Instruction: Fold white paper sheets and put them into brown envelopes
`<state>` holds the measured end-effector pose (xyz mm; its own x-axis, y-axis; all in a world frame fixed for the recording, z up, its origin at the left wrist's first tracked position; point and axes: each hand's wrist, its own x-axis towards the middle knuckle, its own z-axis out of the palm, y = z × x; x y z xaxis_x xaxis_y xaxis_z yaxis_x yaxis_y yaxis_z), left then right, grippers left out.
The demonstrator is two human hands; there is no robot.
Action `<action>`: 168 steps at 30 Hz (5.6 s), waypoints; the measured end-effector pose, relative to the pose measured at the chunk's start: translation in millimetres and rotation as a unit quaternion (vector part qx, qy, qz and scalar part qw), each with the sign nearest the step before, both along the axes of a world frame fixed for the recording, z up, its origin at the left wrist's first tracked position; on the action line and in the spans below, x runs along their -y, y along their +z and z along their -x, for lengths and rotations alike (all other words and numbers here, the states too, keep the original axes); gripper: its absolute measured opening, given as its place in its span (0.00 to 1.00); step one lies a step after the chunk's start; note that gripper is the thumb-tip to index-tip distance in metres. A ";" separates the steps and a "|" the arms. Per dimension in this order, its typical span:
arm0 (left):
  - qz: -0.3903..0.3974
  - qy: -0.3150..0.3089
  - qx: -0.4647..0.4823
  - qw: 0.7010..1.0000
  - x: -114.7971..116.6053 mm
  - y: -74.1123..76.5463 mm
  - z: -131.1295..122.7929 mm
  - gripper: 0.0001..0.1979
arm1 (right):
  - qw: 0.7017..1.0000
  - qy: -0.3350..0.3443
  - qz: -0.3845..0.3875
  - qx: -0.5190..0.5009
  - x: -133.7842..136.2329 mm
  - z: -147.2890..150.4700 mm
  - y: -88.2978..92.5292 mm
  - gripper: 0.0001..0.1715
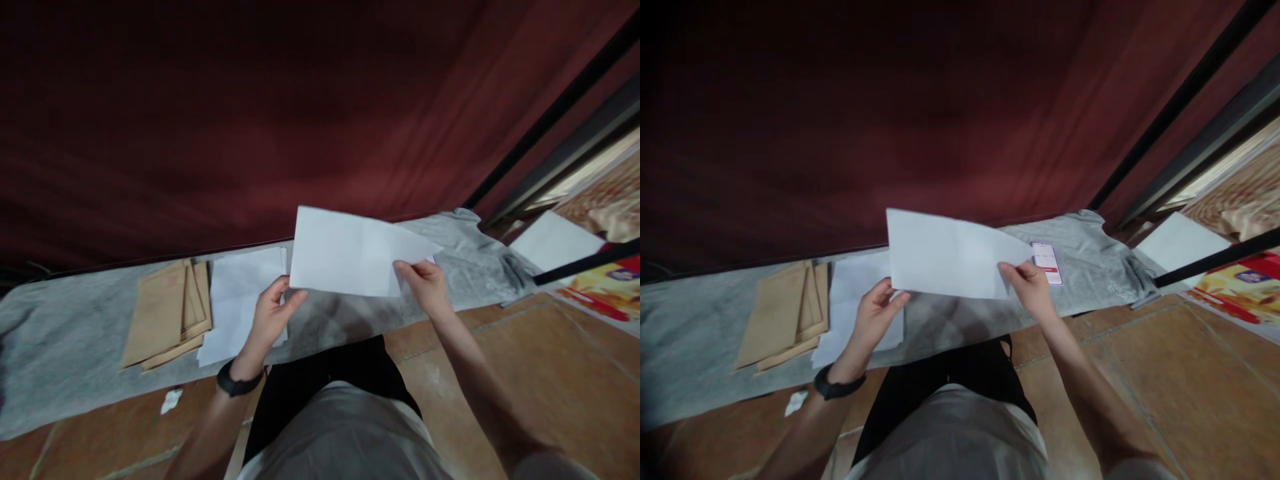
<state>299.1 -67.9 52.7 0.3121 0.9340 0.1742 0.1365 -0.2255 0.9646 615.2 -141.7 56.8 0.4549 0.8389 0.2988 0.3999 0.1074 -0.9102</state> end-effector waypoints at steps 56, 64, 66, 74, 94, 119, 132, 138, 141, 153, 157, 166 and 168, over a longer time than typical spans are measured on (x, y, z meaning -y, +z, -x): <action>-0.201 -0.092 -0.460 0.860 -60.4 -121.8 -87.8 0.27 | 0.876 0.359 0.106 0.304 52.6 31.6 -136.7 0.42; -0.164 -0.064 -0.432 0.884 -45.5 -109.1 -34.0 0.28 | 0.880 0.360 0.093 0.295 51.4 28.8 -140.0 0.34; -0.182 -0.181 -0.423 0.869 -7.6 -107.8 -19.8 0.30 | 0.885 0.360 0.085 0.283 50.7 27.8 -142.1 0.32; -0.171 -0.236 -0.402 0.868 56.7 -106.9 32.1 0.29 | 0.886 0.369 0.077 0.269 50.4 23.1 -142.1 0.27; 0.029 0.094 -0.359 0.928 -27.1 -108.4 -6.2 0.18 | 0.902 0.097 0.310 0.284 -31.5 33.4 -121.6 0.21; 0.085 0.176 -0.537 0.820 -92.2 -88.6 -49.6 0.21 | 0.844 -0.028 0.363 0.395 -116.2 49.0 -118.1 0.25; 0.053 0.165 -0.550 0.817 -94.1 -101.7 -52.1 0.22 | 0.873 0.063 0.171 0.453 -100.6 86.3 -135.4 0.31; 0.045 0.157 -0.555 0.816 -94.1 -102.6 -52.9 0.22 | 0.874 0.075 0.161 0.452 -93.8 97.7 -157.0 0.31; 0.039 0.154 -0.557 0.815 -93.9 -102.1 -53.2 0.21 | 0.874 0.070 0.161 0.453 -93.6 97.6 -159.9 0.31; -0.192 0.026 -0.504 0.842 -54.8 -108.1 -83.4 0.25 | 0.869 0.088 0.184 0.451 -91.0 99.8 -153.8 0.32; -0.173 0.000 -0.486 0.857 -46.7 -131.0 -92.0 0.28 | 0.864 0.100 0.193 0.455 -89.9 97.3 -151.5 0.32; -0.188 -0.010 -0.480 0.857 -49.2 -151.9 -80.3 0.29 | 0.892 0.132 0.142 0.409 -115.7 109.1 -144.3 0.28; -0.201 -0.024 -0.477 0.855 -48.9 -155.7 -79.4 0.29 | 0.890 0.151 0.121 0.412 -121.7 118.0 -146.1 0.28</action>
